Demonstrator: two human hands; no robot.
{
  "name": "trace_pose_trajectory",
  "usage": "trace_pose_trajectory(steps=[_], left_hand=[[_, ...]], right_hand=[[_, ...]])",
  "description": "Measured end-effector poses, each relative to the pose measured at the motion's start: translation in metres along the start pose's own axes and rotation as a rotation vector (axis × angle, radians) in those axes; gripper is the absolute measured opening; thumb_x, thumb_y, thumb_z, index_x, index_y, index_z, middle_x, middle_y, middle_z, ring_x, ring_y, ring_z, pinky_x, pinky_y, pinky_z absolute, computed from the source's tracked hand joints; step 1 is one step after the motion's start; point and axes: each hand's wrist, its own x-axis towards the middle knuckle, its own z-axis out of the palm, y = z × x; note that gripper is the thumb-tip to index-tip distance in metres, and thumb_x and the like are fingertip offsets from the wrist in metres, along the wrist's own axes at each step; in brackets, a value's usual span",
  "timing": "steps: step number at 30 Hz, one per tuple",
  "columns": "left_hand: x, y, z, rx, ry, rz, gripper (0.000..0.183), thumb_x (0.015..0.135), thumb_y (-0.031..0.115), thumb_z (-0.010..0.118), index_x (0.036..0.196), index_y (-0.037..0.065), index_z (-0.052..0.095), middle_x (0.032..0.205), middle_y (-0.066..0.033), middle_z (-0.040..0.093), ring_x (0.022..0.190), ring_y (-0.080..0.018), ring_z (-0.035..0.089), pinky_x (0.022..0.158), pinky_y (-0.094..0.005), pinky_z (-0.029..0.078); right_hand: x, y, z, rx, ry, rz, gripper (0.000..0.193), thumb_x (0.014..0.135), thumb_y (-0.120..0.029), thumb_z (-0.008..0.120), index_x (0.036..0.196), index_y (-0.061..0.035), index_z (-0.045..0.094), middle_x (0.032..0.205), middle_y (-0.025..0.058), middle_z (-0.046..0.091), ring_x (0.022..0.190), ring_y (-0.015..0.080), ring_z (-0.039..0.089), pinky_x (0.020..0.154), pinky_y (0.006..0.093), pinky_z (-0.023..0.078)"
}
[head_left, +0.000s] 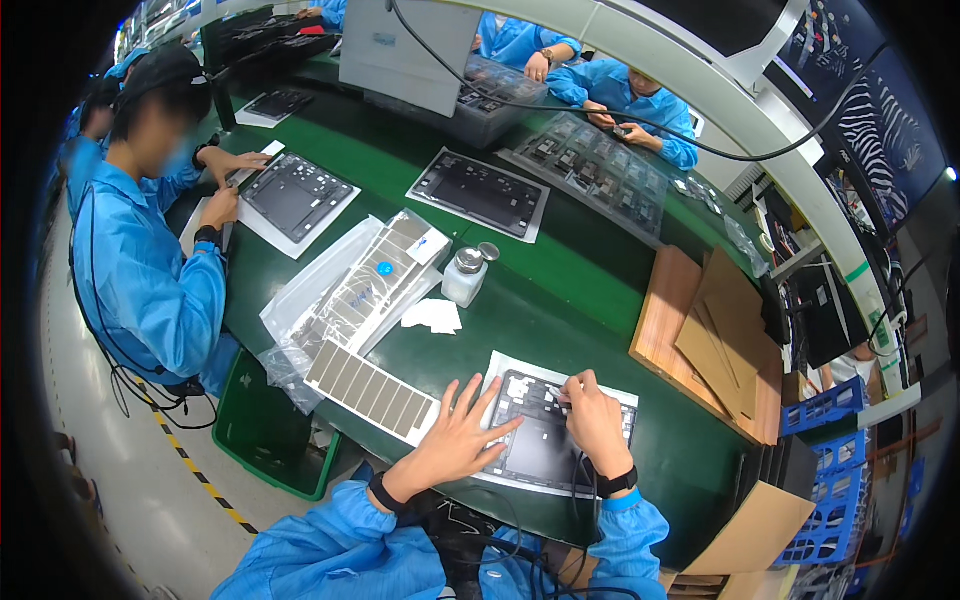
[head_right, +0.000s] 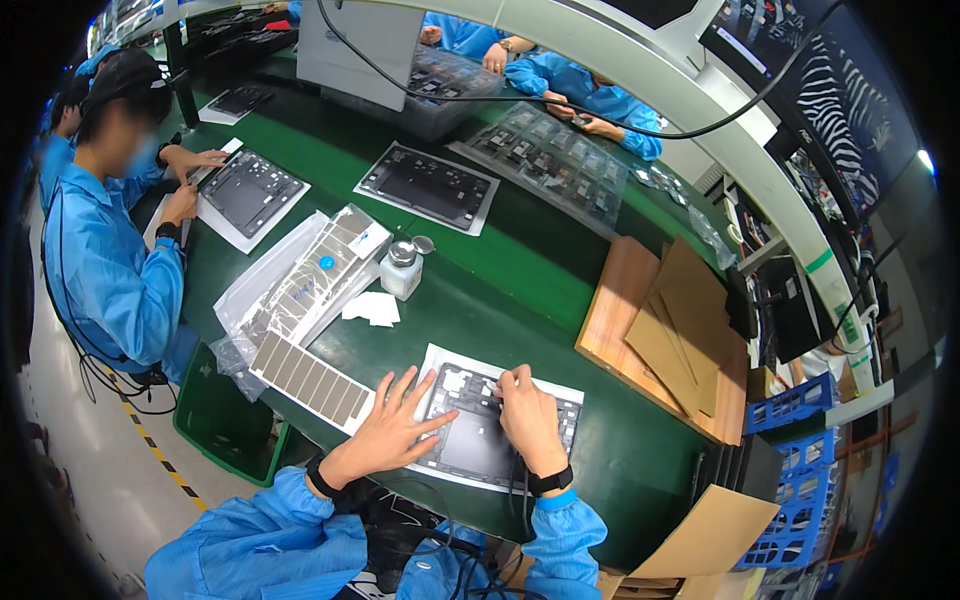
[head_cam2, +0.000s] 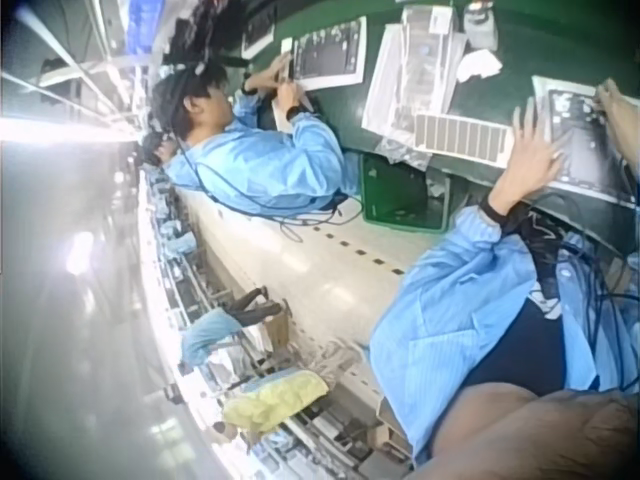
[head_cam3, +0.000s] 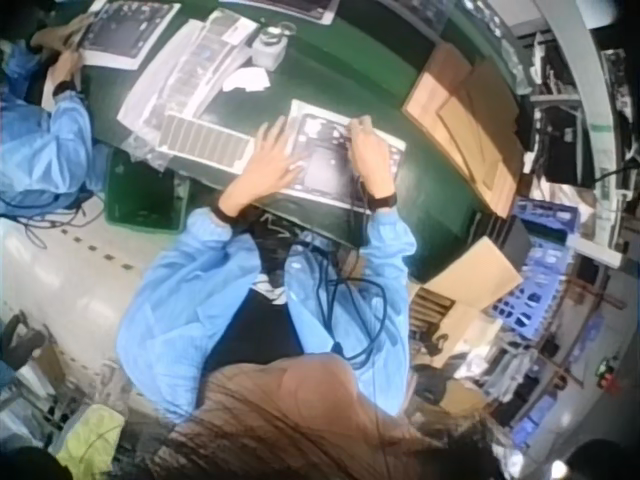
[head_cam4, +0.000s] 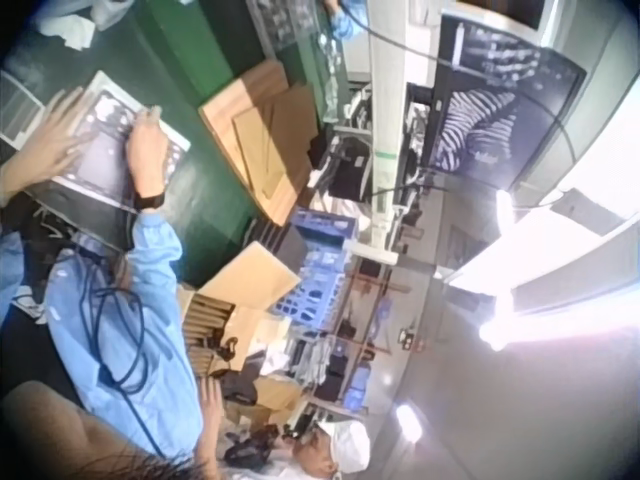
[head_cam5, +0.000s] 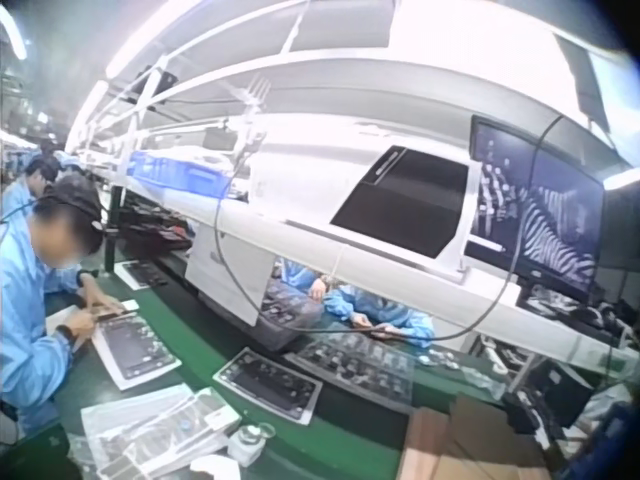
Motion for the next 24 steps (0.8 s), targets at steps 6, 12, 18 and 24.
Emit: trace_pose_trajectory(steps=[6, 12, 18, 24], left_hand=[[0.0007, -0.0011, 0.004, -0.011, -0.004, 0.019, 0.045, 0.093, 0.037, 0.061, 0.137, 0.031, 0.059, 0.157, -0.0204, 0.029, 0.143, -0.0471, 0.026, 0.113, -0.0652, 0.019], [0.0009, -0.001, 0.0019, -0.002, -0.007, 0.022, 0.045, 0.093, 0.037, 0.062, 0.137, 0.031, 0.059, 0.157, -0.0204, 0.03, 0.142, -0.0462, 0.027, 0.113, -0.0648, 0.019], [0.0009, -0.0011, 0.0009, -0.014, -0.009, 0.017, 0.045, 0.093, 0.036, 0.062, 0.137, 0.03, 0.06, 0.156, -0.0208, 0.032, 0.143, -0.0459, 0.027, 0.113, -0.0643, 0.019], [0.0004, 0.0004, 0.0048, -0.024, 0.007, 0.0, 0.045, 0.093, 0.034, 0.062, 0.137, 0.029, 0.059, 0.156, -0.0209, 0.032, 0.143, -0.0451, 0.027, 0.114, -0.0642, 0.019]], right_hand=[[0.005, -0.002, 0.005, -0.036, -0.009, 0.007, 0.019, 0.072, 0.004, 0.066, 0.088, -0.0033, 0.06, 0.102, 0.0098, 0.057, 0.071, 0.0342, 0.066, 0.059, 0.0438, 0.054], [0.0034, 0.0003, 0.0048, -0.019, 0.009, -0.02, 0.018, 0.073, 0.004, 0.066, 0.088, -0.0038, 0.061, 0.101, 0.0088, 0.057, 0.069, 0.0326, 0.066, 0.058, 0.0424, 0.054], [0.0063, -0.0049, 0.0066, -0.03, 0.017, -0.062, 0.011, 0.079, 0.0, 0.065, 0.088, -0.0032, 0.059, 0.099, 0.0112, 0.056, 0.067, 0.0301, 0.066, 0.056, 0.0412, 0.053], [0.0026, 0.002, 0.0049, -0.034, -0.007, -0.012, 0.012, 0.077, 0.001, 0.065, 0.088, -0.0024, 0.06, 0.1, 0.0115, 0.055, 0.067, 0.0313, 0.066, 0.057, 0.0417, 0.054]])
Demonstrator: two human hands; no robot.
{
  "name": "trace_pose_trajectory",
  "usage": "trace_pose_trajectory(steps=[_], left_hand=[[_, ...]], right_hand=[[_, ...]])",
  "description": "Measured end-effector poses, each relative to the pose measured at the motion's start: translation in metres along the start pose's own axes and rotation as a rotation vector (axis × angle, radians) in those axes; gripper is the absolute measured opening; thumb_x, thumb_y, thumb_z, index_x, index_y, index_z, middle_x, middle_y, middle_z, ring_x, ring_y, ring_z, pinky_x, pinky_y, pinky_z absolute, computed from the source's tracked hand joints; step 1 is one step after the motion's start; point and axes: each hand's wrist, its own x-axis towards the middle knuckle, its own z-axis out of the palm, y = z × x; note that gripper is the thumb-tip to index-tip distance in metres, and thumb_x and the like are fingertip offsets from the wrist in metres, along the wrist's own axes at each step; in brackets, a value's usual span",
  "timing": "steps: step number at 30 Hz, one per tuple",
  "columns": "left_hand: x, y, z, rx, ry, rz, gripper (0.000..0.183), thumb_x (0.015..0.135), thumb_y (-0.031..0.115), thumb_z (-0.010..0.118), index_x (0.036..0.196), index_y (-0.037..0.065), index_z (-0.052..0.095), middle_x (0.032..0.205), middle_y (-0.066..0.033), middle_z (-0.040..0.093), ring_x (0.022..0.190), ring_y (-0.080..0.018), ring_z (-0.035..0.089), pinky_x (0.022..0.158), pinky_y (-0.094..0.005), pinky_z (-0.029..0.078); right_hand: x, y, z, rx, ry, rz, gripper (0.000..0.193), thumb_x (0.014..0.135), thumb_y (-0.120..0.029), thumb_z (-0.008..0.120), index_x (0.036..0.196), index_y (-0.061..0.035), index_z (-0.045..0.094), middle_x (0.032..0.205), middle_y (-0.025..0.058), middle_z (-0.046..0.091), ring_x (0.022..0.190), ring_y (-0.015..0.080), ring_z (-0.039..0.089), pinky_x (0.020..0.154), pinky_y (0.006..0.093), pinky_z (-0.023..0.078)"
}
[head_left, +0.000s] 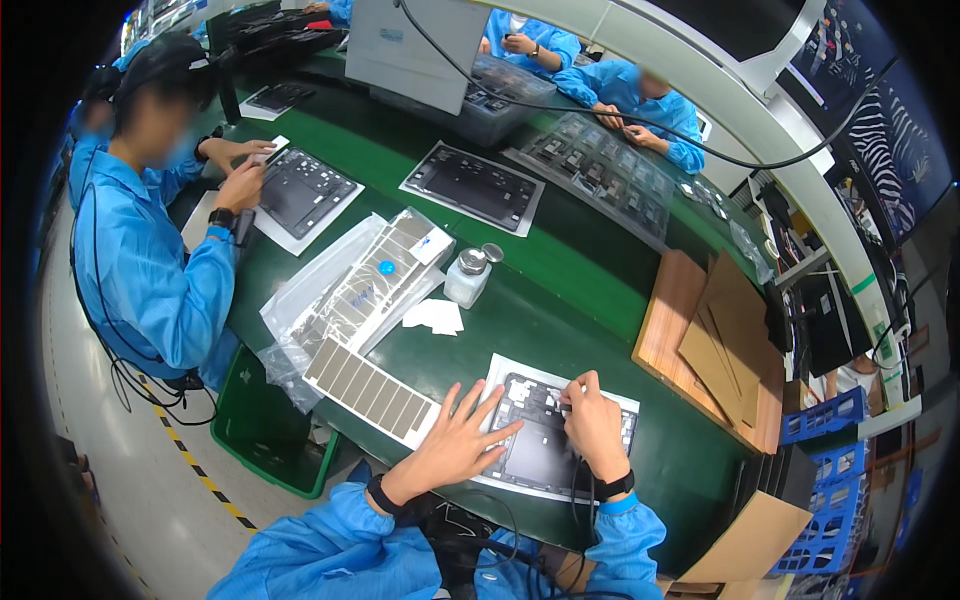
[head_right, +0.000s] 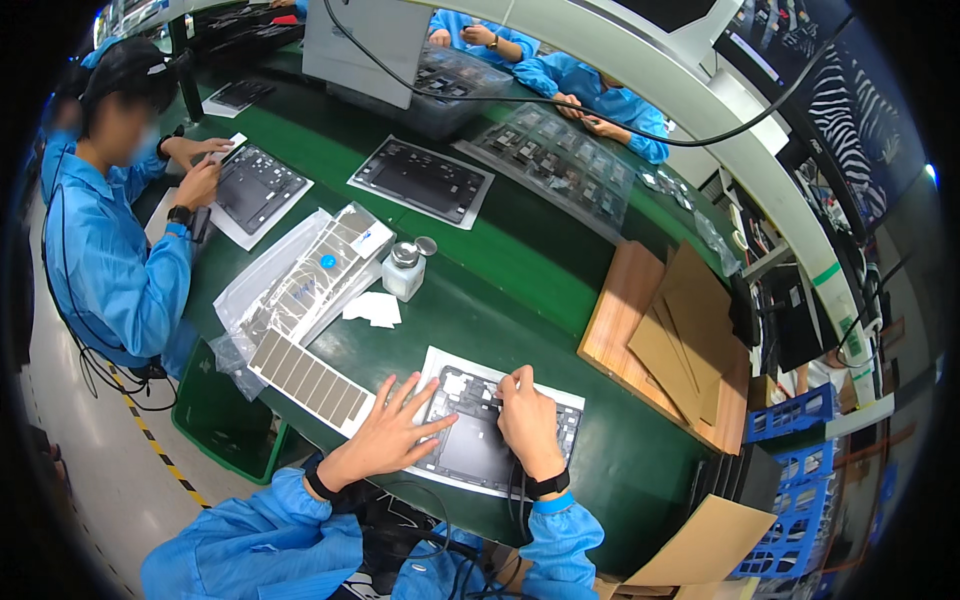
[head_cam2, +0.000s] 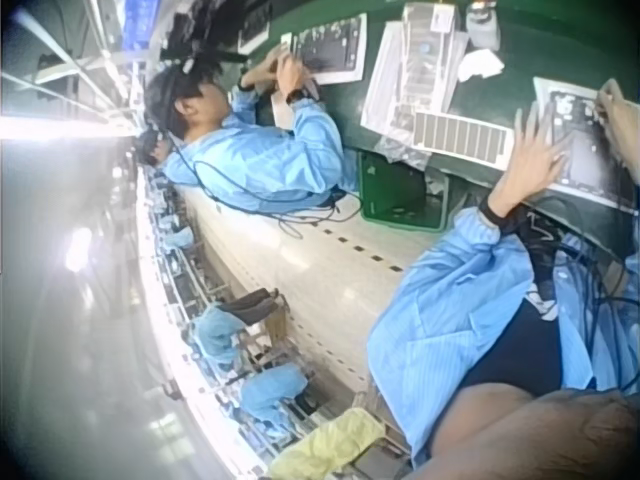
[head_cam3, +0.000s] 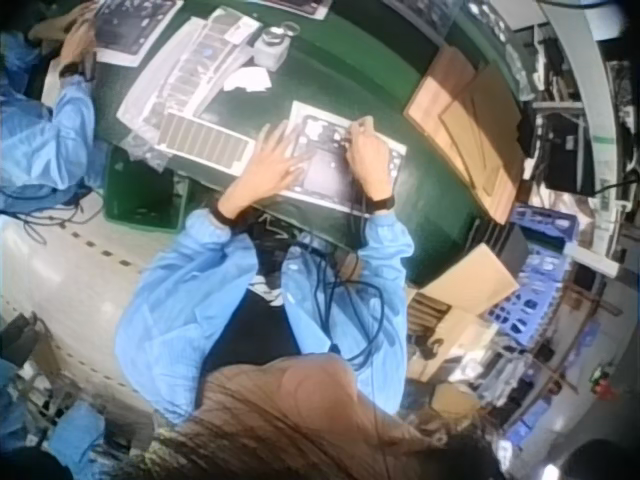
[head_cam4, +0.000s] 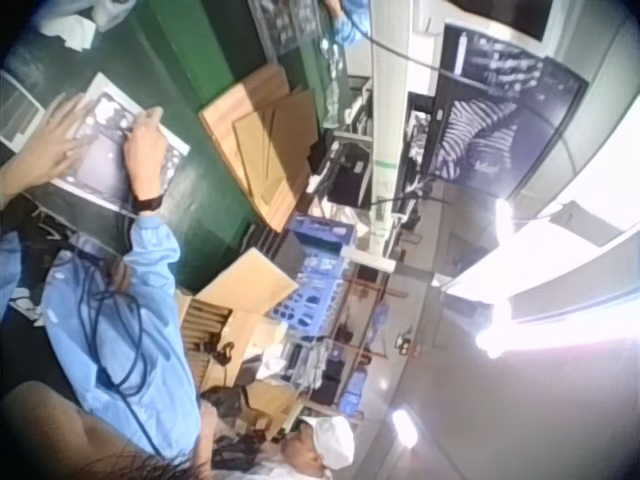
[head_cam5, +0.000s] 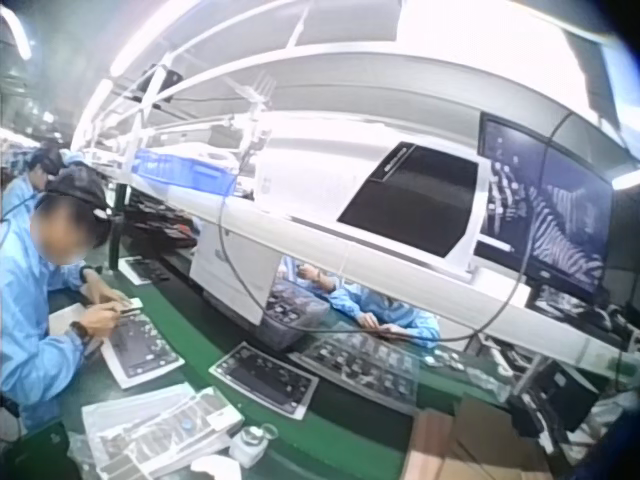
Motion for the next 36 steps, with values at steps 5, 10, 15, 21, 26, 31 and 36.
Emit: trace_pose_trajectory(steps=[5, 10, 15, 21, 26, 31, 36], left_hand=[[-0.001, -0.001, 0.0, 0.022, -0.019, -0.014, 0.044, 0.094, 0.037, 0.061, 0.138, 0.033, 0.057, 0.158, -0.018, 0.031, 0.143, -0.0447, 0.028, 0.114, -0.0645, 0.019], [0.001, 0.001, 0.0, 0.039, -0.015, -0.011, 0.044, 0.094, 0.036, 0.061, 0.138, 0.033, 0.058, 0.158, -0.018, 0.031, 0.143, -0.0451, 0.028, 0.113, -0.0646, 0.019], [0.0, 0.002, 0.001, 0.046, -0.01, -0.016, 0.044, 0.094, 0.036, 0.061, 0.138, 0.033, 0.058, 0.158, -0.018, 0.031, 0.142, -0.0456, 0.028, 0.113, -0.0649, 0.018], [0.001, 0.003, 0.003, 0.036, -0.004, -0.015, 0.044, 0.095, 0.037, 0.059, 0.138, 0.034, 0.058, 0.158, -0.0177, 0.031, 0.142, -0.0462, 0.028, 0.113, -0.0653, 0.018], [0.001, 0.001, 0.003, 0.033, 0.002, -0.013, 0.043, 0.095, 0.037, 0.058, 0.138, 0.033, 0.058, 0.157, -0.018, 0.032, 0.142, -0.0475, 0.029, 0.113, -0.0659, 0.017], [0.0, 0.003, -0.001, 0.055, 0.006, -0.014, 0.046, 0.095, 0.037, 0.059, 0.14, 0.029, 0.056, 0.156, -0.0191, 0.032, 0.142, -0.0464, 0.028, 0.113, -0.0661, 0.018], [0.0, 0.032, -0.034, 0.12, 0.079, -0.094, 0.061, 0.097, 0.046, 0.054, 0.148, 0.014, 0.045, 0.155, -0.0188, 0.034, 0.142, -0.0417, 0.032, 0.115, -0.0602, 0.021]], right_hand=[[0.004, -0.007, 0.002, 0.014, 0.028, -0.021, 0.013, 0.077, 0.0, 0.066, 0.089, -0.0023, 0.061, 0.1, 0.0114, 0.055, 0.066, 0.0319, 0.066, 0.056, 0.0421, 0.054], [0.0, -0.001, 0.006, 0.007, 0.033, 0.005, 0.013, 0.078, -0.001, 0.067, 0.089, -0.0022, 0.061, 0.1, 0.0116, 0.056, 0.063, 0.0316, 0.066, 0.055, 0.042, 0.054], [0.0, -0.005, 0.005, 0.006, 0.015, 0.066, 0.017, 0.072, 0.005, 0.066, 0.087, -0.0016, 0.062, 0.103, 0.01, 0.057, 0.071, 0.0321, 0.067, 0.061, 0.0422, 0.055], [-0.001, -0.001, 0.003, 0.001, 0.054, 0.007, 0.012, 0.076, -0.001, 0.067, 0.087, -0.0023, 0.062, 0.1, 0.0116, 0.056, 0.064, 0.0314, 0.066, 0.056, 0.0418, 0.053], [-0.003, -0.002, -0.001, -0.028, 0.035, 0.052, 0.012, 0.077, 0.0, 0.066, 0.088, -0.0023, 0.062, 0.099, 0.0119, 0.057, 0.065, 0.0315, 0.066, 0.056, 0.0423, 0.053], [-0.009, -0.015, -0.018, -0.031, 0.068, 0.117, 0.012, 0.076, 0.001, 0.067, 0.087, -0.0022, 0.062, 0.099, 0.0118, 0.057, 0.068, 0.0329, 0.066, 0.059, 0.0433, 0.053], [-0.042, -0.081, -0.063, 0.326, 0.568, 0.149, 0.014, 0.079, 0.003, 0.072, 0.087, -0.001, 0.061, 0.092, 0.0129, 0.055, 0.073, 0.0257, 0.059, 0.059, 0.0338, 0.045]])
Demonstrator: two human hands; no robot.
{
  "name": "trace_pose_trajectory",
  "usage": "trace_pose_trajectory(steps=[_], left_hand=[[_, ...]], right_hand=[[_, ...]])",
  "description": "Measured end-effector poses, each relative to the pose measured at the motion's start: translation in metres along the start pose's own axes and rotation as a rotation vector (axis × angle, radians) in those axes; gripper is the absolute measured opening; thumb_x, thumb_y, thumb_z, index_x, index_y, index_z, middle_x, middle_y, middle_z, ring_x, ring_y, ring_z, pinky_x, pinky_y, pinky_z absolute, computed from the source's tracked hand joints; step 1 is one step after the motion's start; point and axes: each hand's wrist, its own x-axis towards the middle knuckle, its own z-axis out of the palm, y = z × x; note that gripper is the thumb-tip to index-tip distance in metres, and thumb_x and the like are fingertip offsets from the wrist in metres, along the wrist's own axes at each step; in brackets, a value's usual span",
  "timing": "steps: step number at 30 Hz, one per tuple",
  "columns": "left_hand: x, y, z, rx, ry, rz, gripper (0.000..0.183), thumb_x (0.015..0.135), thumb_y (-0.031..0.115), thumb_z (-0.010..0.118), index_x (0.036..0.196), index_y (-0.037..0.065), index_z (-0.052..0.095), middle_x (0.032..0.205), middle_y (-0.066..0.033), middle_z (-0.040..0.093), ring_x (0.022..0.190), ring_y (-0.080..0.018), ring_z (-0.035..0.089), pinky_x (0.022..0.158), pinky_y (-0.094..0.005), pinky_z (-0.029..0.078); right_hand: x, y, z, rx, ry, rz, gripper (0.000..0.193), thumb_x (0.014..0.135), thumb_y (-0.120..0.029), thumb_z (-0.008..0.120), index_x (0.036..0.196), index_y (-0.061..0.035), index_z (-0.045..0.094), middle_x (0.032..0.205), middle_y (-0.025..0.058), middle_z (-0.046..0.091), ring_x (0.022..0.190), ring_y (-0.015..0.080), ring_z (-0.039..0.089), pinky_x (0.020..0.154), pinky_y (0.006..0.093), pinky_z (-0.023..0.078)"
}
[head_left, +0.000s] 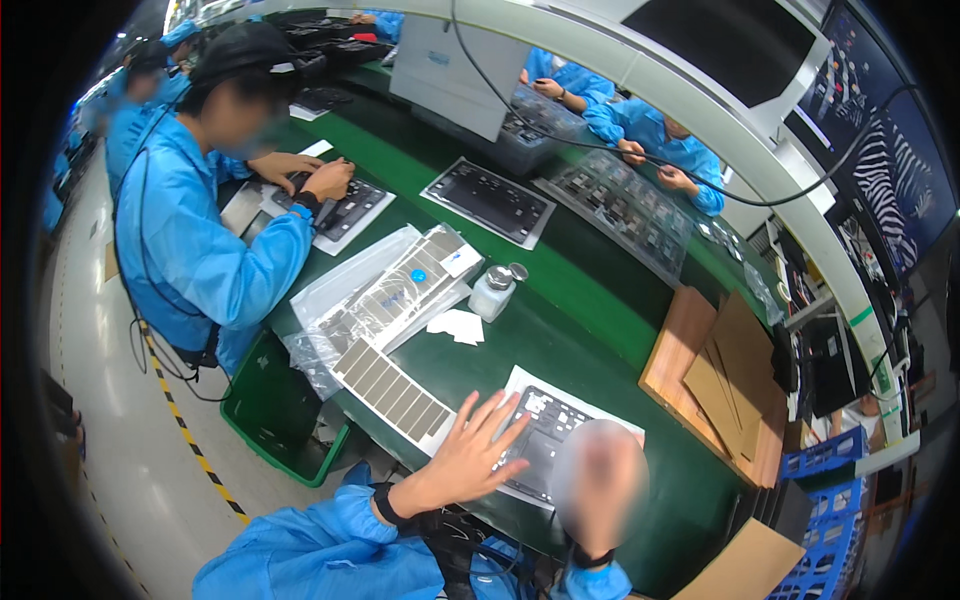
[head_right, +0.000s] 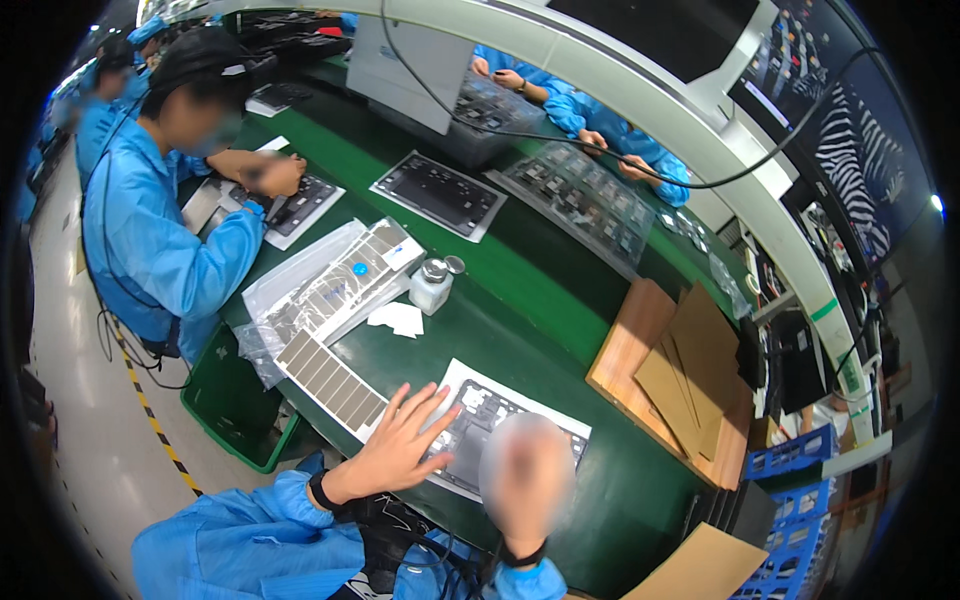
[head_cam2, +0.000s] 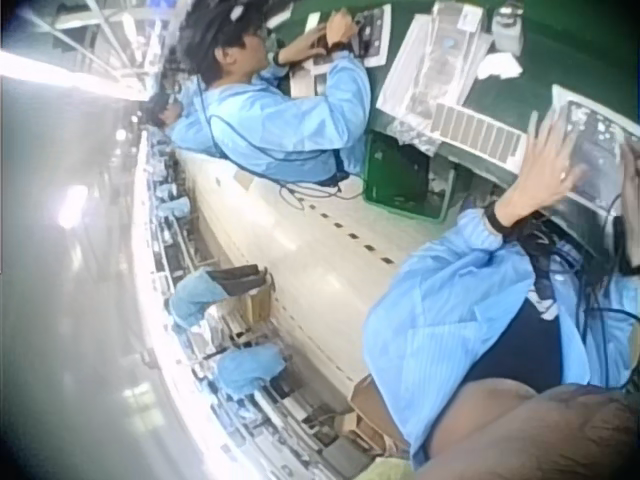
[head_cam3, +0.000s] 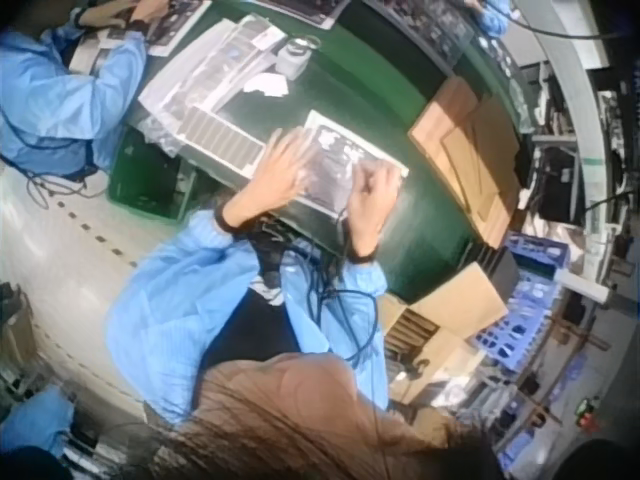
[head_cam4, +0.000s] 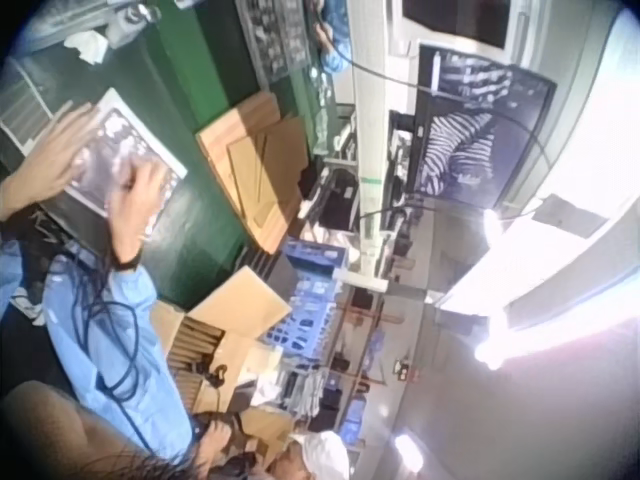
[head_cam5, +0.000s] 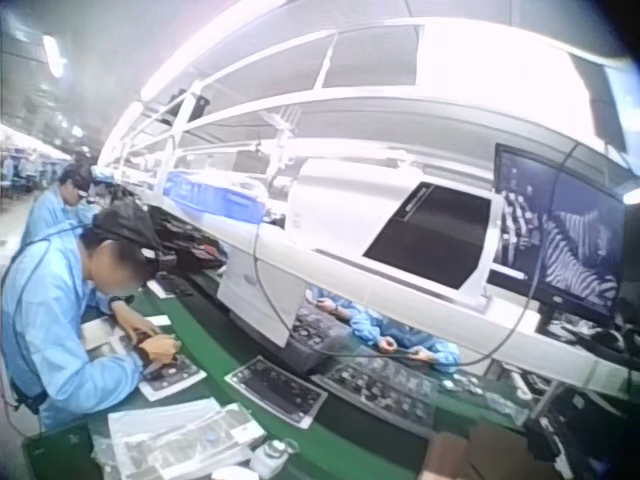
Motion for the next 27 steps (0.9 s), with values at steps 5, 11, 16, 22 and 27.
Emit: trace_pose_trajectory(steps=[5, 11, 16, 22, 27], left_hand=[[-0.013, 0.034, -0.029, -1.305, 0.108, -0.048, 0.056, 0.107, 0.036, 0.037, 0.146, -0.004, 0.039, 0.148, -0.019, 0.045, 0.135, -0.0306, 0.044, 0.113, -0.0402, 0.033], [-0.036, 0.046, -0.036, -1.349, 0.338, -0.325, 0.042, 0.109, 0.025, 0.033, 0.123, -0.006, 0.057, 0.128, -0.0191, 0.062, 0.124, -0.0236, 0.055, 0.108, -0.0352, 0.039], [-0.071, -0.011, -0.055, -0.149, 0.539, -0.282, 0.01, 0.095, 0.008, 0.056, 0.09, -0.001, 0.058, 0.074, -0.0182, 0.058, 0.064, -0.0369, 0.058, 0.057, -0.0428, 0.045], [-0.081, -0.056, -0.042, 0.054, 0.122, -0.235, 0.035, 0.092, 0.023, 0.066, 0.126, 0.014, 0.062, 0.068, -0.0094, 0.058, 0.062, -0.0283, 0.062, 0.055, -0.0403, 0.049], [-0.078, -0.068, -0.018, 0.091, -0.031, -0.212, 0.052, 0.091, 0.038, 0.065, 0.14, 0.023, 0.055, 0.065, -0.0048, 0.059, 0.055, -0.0255, 0.063, 0.052, -0.0369, 0.049]], right_hand=[[-0.058, -0.05, 0.017, 0.371, -0.143, 0.067, 0.017, 0.078, 0.005, 0.074, 0.092, -0.0012, 0.067, 0.093, 0.0143, 0.055, 0.077, 0.0267, 0.059, 0.06, 0.0342, 0.048], [-0.056, -0.044, 0.001, 0.523, -0.247, 0.069, 0.022, 0.093, -0.01, 0.053, 0.104, -0.0012, 0.07, 0.105, 0.0187, 0.06, 0.088, 0.0329, 0.064, 0.071, 0.0393, 0.052], [-0.055, 0.004, -0.005, 0.472, -0.141, 0.189, 0.077, 0.1, -0.051, 0.017, 0.089, 0.0031, 0.071, 0.073, 0.0118, 0.061, 0.063, 0.0223, 0.06, 0.058, 0.0322, 0.045], [-0.045, -0.015, 0.035, 0.875, -0.39, 0.601, 0.025, 0.099, -0.019, 0.06, 0.089, 0.0029, 0.065, 0.067, 0.0102, 0.066, 0.058, 0.0128, 0.064, 0.05, 0.023, 0.044], [-0.049, -0.045, 0.078, 0.794, -0.471, 0.606, 0.012, 0.087, -0.005, 0.075, 0.088, 0.0046, 0.067, 0.071, 0.0067, 0.069, 0.061, 0.0083, 0.063, 0.057, 0.0221, 0.049]])
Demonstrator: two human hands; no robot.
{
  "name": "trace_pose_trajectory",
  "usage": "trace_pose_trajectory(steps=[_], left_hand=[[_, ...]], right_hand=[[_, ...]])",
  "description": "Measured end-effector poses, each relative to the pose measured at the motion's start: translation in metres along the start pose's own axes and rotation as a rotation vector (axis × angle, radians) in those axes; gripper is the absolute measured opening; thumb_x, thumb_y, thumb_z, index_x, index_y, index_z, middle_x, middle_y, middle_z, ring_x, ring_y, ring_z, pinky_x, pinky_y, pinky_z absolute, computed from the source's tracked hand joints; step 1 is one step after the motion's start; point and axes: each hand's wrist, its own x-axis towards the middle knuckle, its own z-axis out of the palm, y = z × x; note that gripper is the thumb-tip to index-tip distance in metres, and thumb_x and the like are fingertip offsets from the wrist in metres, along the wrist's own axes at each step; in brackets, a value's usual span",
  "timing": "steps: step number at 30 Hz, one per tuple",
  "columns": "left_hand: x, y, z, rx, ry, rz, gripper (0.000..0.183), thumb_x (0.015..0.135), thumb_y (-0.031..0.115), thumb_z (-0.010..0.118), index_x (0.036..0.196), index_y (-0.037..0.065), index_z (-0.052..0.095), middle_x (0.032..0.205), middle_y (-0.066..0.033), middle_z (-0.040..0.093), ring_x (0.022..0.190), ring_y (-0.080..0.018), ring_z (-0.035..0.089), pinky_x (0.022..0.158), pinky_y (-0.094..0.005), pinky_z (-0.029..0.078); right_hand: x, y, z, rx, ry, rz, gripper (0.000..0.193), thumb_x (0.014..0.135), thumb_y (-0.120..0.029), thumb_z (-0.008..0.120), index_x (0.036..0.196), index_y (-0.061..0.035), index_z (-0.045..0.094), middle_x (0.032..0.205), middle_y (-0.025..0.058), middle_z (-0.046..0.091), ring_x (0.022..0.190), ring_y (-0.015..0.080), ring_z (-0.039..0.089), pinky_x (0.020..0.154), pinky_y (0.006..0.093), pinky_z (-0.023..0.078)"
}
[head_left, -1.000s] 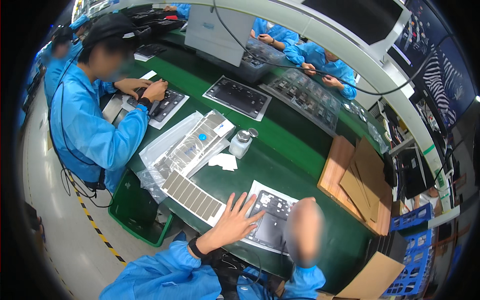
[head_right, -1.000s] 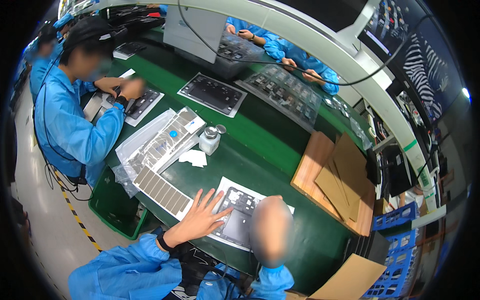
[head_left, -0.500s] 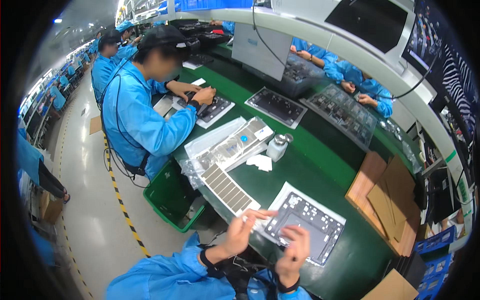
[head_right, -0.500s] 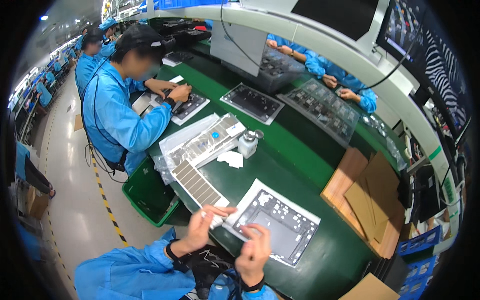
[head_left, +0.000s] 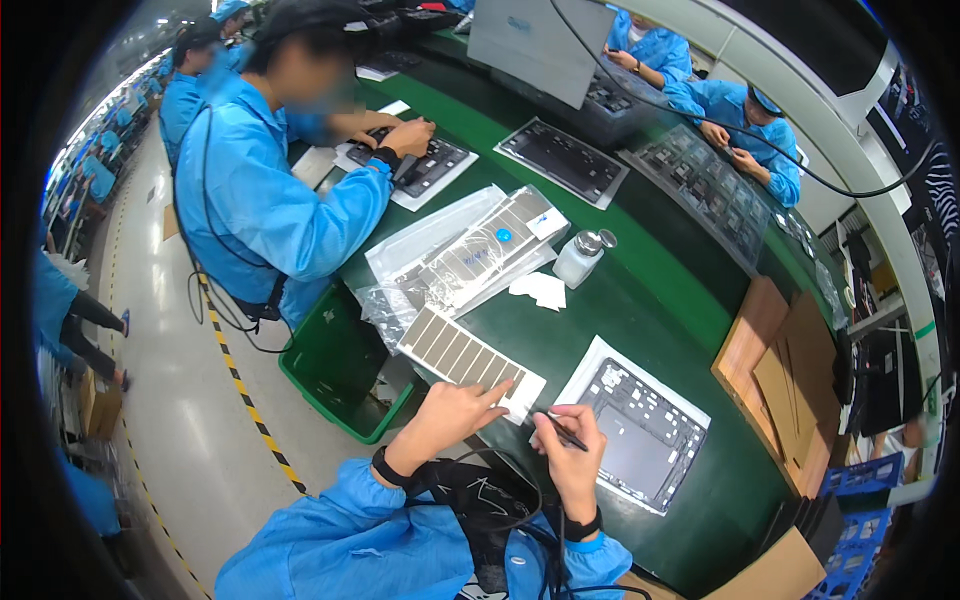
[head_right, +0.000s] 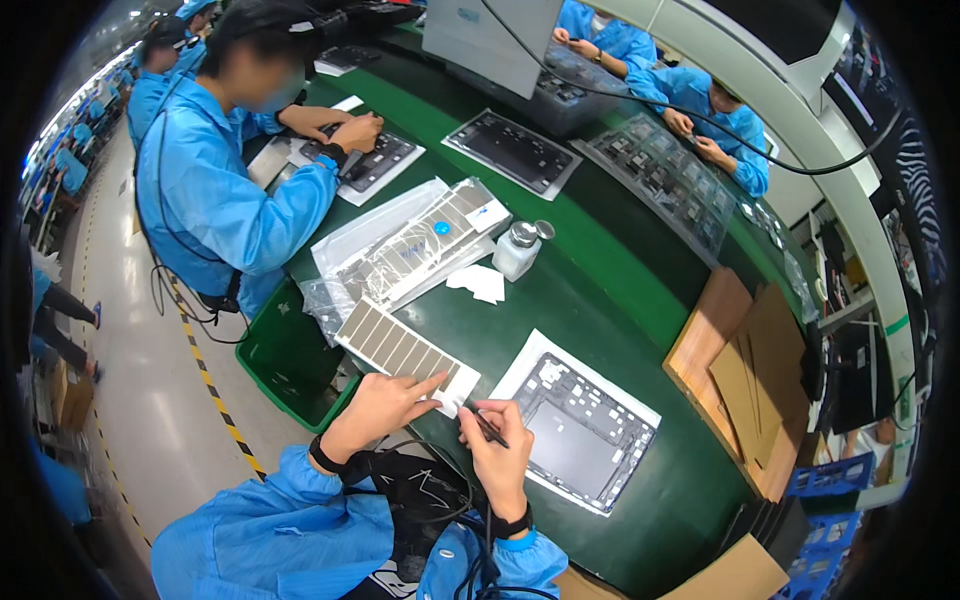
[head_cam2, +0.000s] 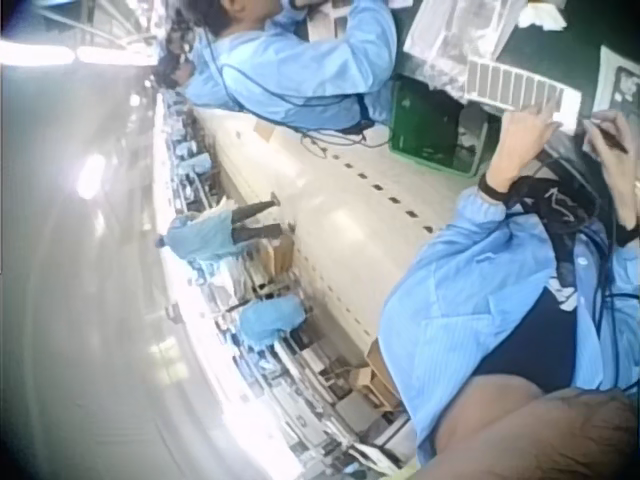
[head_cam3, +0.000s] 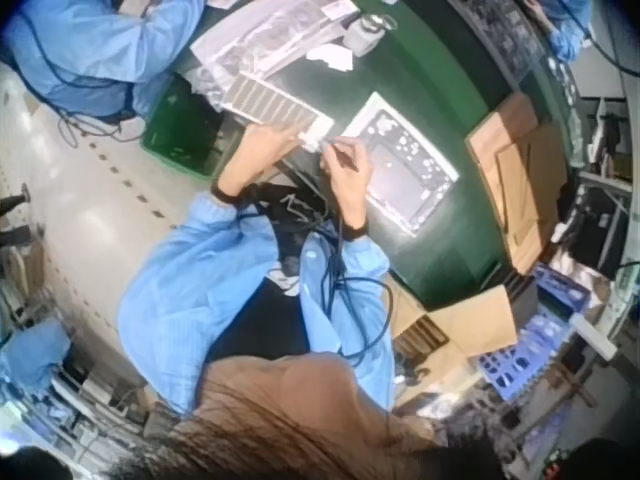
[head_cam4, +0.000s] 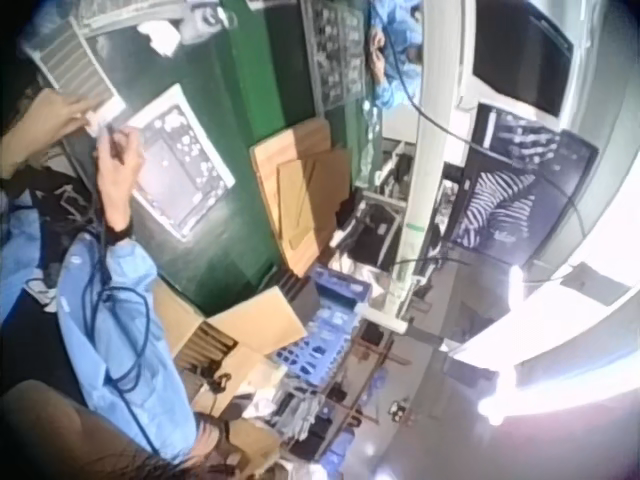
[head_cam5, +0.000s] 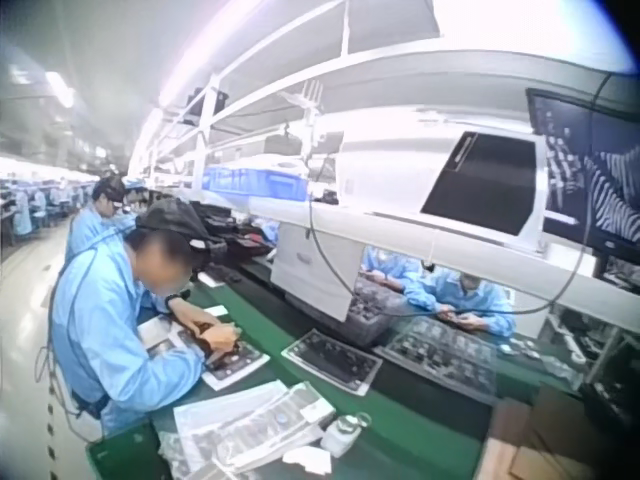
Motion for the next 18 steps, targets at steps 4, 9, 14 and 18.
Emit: trace_pose_trajectory(steps=[4, 9, 14, 18], left_hand=[[0.009, -0.005, -0.006, -0.05, 0.021, 0.024, 0.052, 0.089, 0.041, 0.066, 0.137, 0.023, 0.057, 0.066, -0.0043, 0.061, 0.053, -0.0248, 0.063, 0.049, -0.0359, 0.047], [0.014, -0.02, -0.002, -0.076, -0.069, 0.079, 0.052, 0.089, 0.042, 0.065, 0.137, 0.022, 0.058, 0.069, -0.0041, 0.064, 0.053, -0.0232, 0.063, 0.049, -0.0349, 0.047], [0.017, -0.023, -0.003, -0.1, -0.078, 0.11, 0.052, 0.091, 0.041, 0.064, 0.138, 0.021, 0.057, 0.07, -0.0034, 0.064, 0.057, -0.0223, 0.065, 0.051, -0.0344, 0.048], [0.017, -0.026, -0.002, -0.147, -0.074, 0.101, 0.051, 0.091, 0.041, 0.064, 0.136, 0.02, 0.058, 0.069, -0.004, 0.065, 0.058, -0.0229, 0.066, 0.052, -0.0345, 0.049]], right_hand=[[0.013, 0.017, 0.001, -0.114, 0.0, -0.017, 0.016, 0.083, -0.006, 0.079, 0.093, 0.003, 0.071, 0.078, 0.0083, 0.071, 0.068, 0.0111, 0.067, 0.062, 0.0241, 0.052], [0.028, 0.014, 0.005, -0.381, -0.092, -0.225, 0.019, 0.081, -0.004, 0.078, 0.098, -0.0007, 0.074, 0.088, 0.0095, 0.073, 0.072, 0.0163, 0.069, 0.066, 0.0262, 0.054], [0.026, 0.001, 0.019, -0.547, -0.127, -0.242, 0.017, 0.082, -0.004, 0.077, 0.099, -0.0021, 0.074, 0.089, 0.0104, 0.073, 0.069, 0.0176, 0.069, 0.063, 0.028, 0.053], [0.025, 0.0, 0.022, -0.594, -0.138, -0.298, 0.017, 0.082, -0.004, 0.077, 0.099, -0.0021, 0.074, 0.088, 0.0102, 0.073, 0.068, 0.017, 0.069, 0.061, 0.0277, 0.053]])
